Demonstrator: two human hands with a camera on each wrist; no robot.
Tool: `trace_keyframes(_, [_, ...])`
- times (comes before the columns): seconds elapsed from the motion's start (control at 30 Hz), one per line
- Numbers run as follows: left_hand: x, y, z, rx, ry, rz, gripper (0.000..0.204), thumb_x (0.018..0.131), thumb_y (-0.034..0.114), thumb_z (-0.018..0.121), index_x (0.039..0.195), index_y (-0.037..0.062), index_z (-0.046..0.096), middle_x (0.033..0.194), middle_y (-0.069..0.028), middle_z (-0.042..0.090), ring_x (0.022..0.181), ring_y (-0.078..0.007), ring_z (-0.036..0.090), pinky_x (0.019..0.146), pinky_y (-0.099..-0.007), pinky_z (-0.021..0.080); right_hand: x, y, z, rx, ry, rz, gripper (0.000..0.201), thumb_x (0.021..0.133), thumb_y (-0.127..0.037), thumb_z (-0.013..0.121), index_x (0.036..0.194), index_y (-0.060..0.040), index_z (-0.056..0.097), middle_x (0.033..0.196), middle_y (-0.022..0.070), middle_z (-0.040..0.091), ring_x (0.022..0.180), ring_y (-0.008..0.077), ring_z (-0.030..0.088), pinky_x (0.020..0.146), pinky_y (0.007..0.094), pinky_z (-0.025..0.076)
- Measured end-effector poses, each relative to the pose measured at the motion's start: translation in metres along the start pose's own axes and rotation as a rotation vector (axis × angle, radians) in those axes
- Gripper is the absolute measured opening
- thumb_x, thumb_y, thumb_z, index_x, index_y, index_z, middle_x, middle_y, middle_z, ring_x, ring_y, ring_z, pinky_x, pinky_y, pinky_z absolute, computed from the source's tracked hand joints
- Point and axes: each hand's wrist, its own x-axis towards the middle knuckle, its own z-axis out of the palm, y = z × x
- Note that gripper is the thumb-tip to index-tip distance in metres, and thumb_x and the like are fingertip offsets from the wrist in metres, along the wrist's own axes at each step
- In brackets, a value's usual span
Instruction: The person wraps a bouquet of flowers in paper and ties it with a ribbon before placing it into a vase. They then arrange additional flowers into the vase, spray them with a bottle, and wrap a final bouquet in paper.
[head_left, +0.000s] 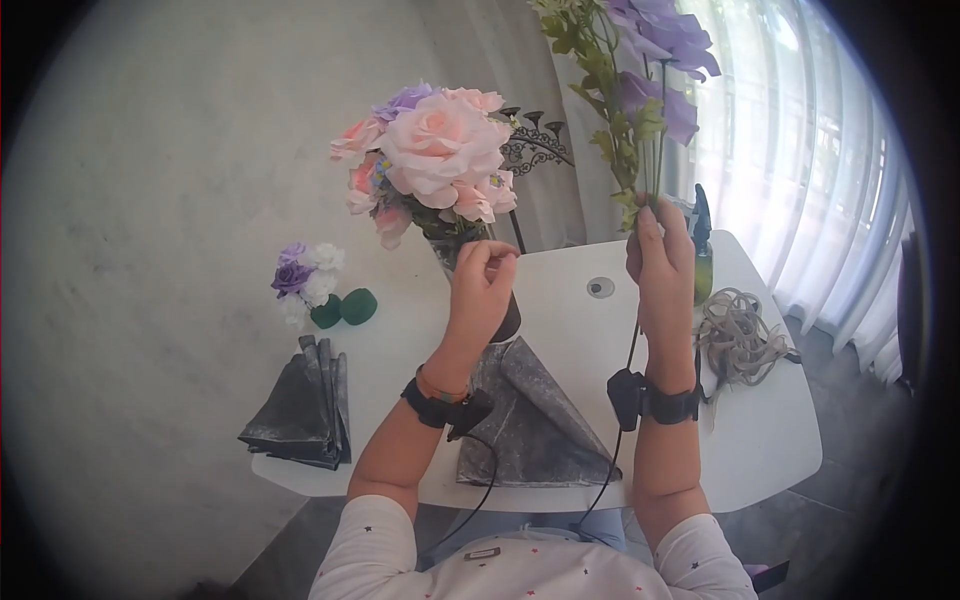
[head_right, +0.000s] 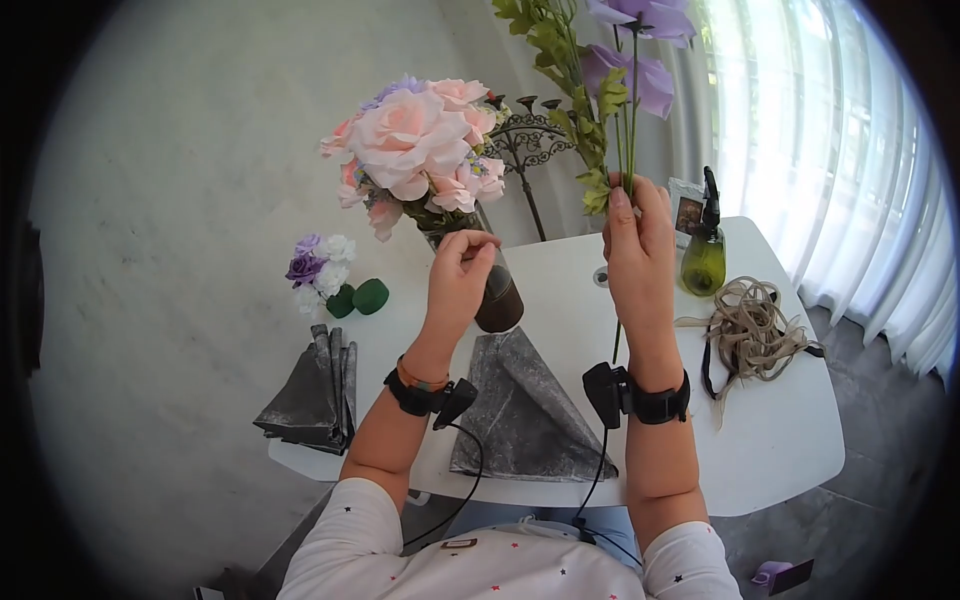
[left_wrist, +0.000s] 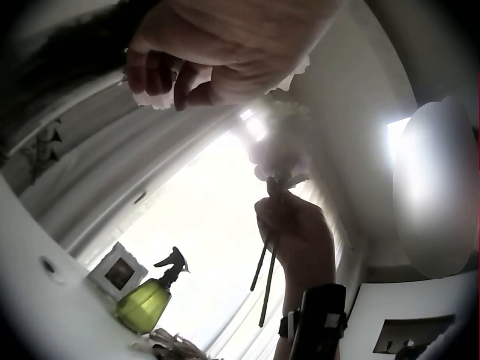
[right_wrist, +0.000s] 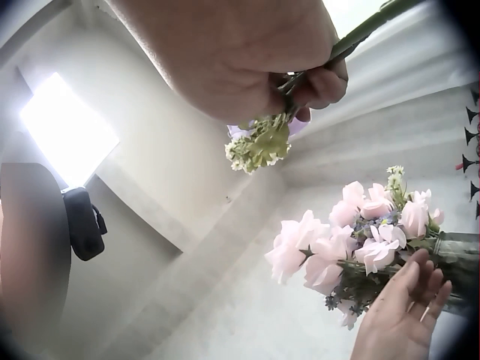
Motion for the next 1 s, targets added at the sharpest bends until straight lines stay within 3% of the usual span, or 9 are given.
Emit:
trace_keyframes(0.2, [0.008,-0.034,-0.023,0.136,0.164,-0.002,0.013,0.086,0.005,0.056,0.093,-0.0006,0.064,0.091,-0.0064,0.058,0.084,-0.0144,0.055,0.080,-0.0267,0.044,0.002,-0.001,-0.004,0.181,-0.098,0.064,0.016,0.098,-0.016,0.047,0.103,-0.0016,0.052,0.065,-0.0044,0.039,0.051,0.0019,0.034,0.044,0.0195,0.026])
trace_keyframes(0.27, [0.012,-0.048,-0.030,0.184,0.196,0.066,0.010,0.083,0.002,0.058,0.092,0.0010,0.062,0.093,-0.0079,0.056,0.076,-0.0149,0.057,0.069,-0.0290,0.048,0.001,0.000,-0.002,0.216,-0.113,0.086,0.016,0.099,-0.017,0.047,0.104,-0.0023,0.052,0.059,-0.0057,0.037,0.050,0.0019,0.033,0.043,0.0194,0.025])
trace_keyframes(0.33, [0.013,-0.052,-0.035,0.150,0.266,0.020,0.014,0.084,0.002,0.057,0.097,-0.0003,0.062,0.094,-0.0064,0.059,0.082,-0.0146,0.055,0.077,-0.0279,0.045,0.000,0.000,-0.001,0.230,-0.125,0.090,0.017,0.099,-0.018,0.047,0.104,-0.0023,0.051,0.060,-0.0054,0.037,0.049,0.0020,0.033,0.043,0.0193,0.025])
trace_keyframes(0.47, [0.021,-0.065,-0.046,0.160,0.359,0.009,0.017,0.083,0.000,0.057,0.099,0.0000,0.060,0.097,-0.0064,0.058,0.084,-0.0155,0.054,0.075,-0.0292,0.047,-0.003,-0.007,0.010,0.200,-0.056,-0.014,0.020,0.100,-0.022,0.044,0.107,-0.0032,0.049,0.063,-0.0051,0.038,0.049,0.0022,0.033,0.042,0.0187,0.024])
trace_keyframes(0.53, [0.024,-0.068,-0.049,0.279,0.411,0.152,0.020,0.081,-0.001,0.057,0.100,0.0026,0.058,0.098,-0.0115,0.054,0.088,-0.0267,0.053,0.075,-0.0364,0.045,-0.005,-0.009,0.010,0.148,-0.071,-0.031,0.023,0.102,-0.025,0.041,0.108,-0.0045,0.048,0.065,-0.0054,0.037,0.049,0.0018,0.032,0.042,0.0180,0.024])
trace_keyframes(0.63, [0.027,-0.063,-0.054,0.433,0.388,0.216,0.020,0.079,-0.001,0.059,0.099,0.0020,0.059,0.101,-0.0133,0.054,0.093,-0.0325,0.050,0.082,-0.0416,0.041,-0.007,-0.011,0.010,0.220,-0.034,0.004,0.029,0.101,-0.031,0.041,0.109,-0.0046,0.048,0.064,-0.0062,0.036,0.048,0.0007,0.027,0.041,0.0175,0.021])
trace_keyframes(0.77, [0.036,-0.068,-0.061,0.595,0.451,0.313,0.014,0.081,0.002,0.060,0.095,0.0020,0.062,0.097,-0.0128,0.058,0.087,-0.0305,0.054,0.070,-0.0379,0.046,-0.017,-0.019,0.016,0.153,-0.190,-0.039,0.028,0.101,-0.032,0.042,0.104,-0.0040,0.047,0.064,-0.0065,0.036,0.048,0.0006,0.027,0.041,0.0178,0.019])
trace_keyframes(0.87, [0.039,-0.070,-0.064,0.466,0.451,0.373,0.011,0.080,0.002,0.060,0.090,0.0007,0.063,0.091,-0.0149,0.061,0.085,-0.0322,0.056,0.072,-0.0402,0.045,-0.030,-0.015,0.030,0.220,-0.347,0.064,0.027,0.102,-0.030,0.039,0.103,-0.0031,0.046,0.063,-0.0045,0.037,0.047,0.0023,0.030,0.040,0.0182,0.024])
trace_keyframes(1.0, [0.045,-0.068,-0.065,0.432,0.349,0.344,0.010,0.079,0.002,0.061,0.089,-0.0005,0.062,0.083,-0.0158,0.063,0.084,-0.0332,0.058,0.074,-0.0417,0.045,-0.048,0.008,0.058,0.300,-0.563,-0.085,0.023,0.102,-0.022,0.036,0.109,-0.0005,0.043,0.074,0.0049,0.048,0.059,0.0110,0.049,0.053,0.0246,0.045])
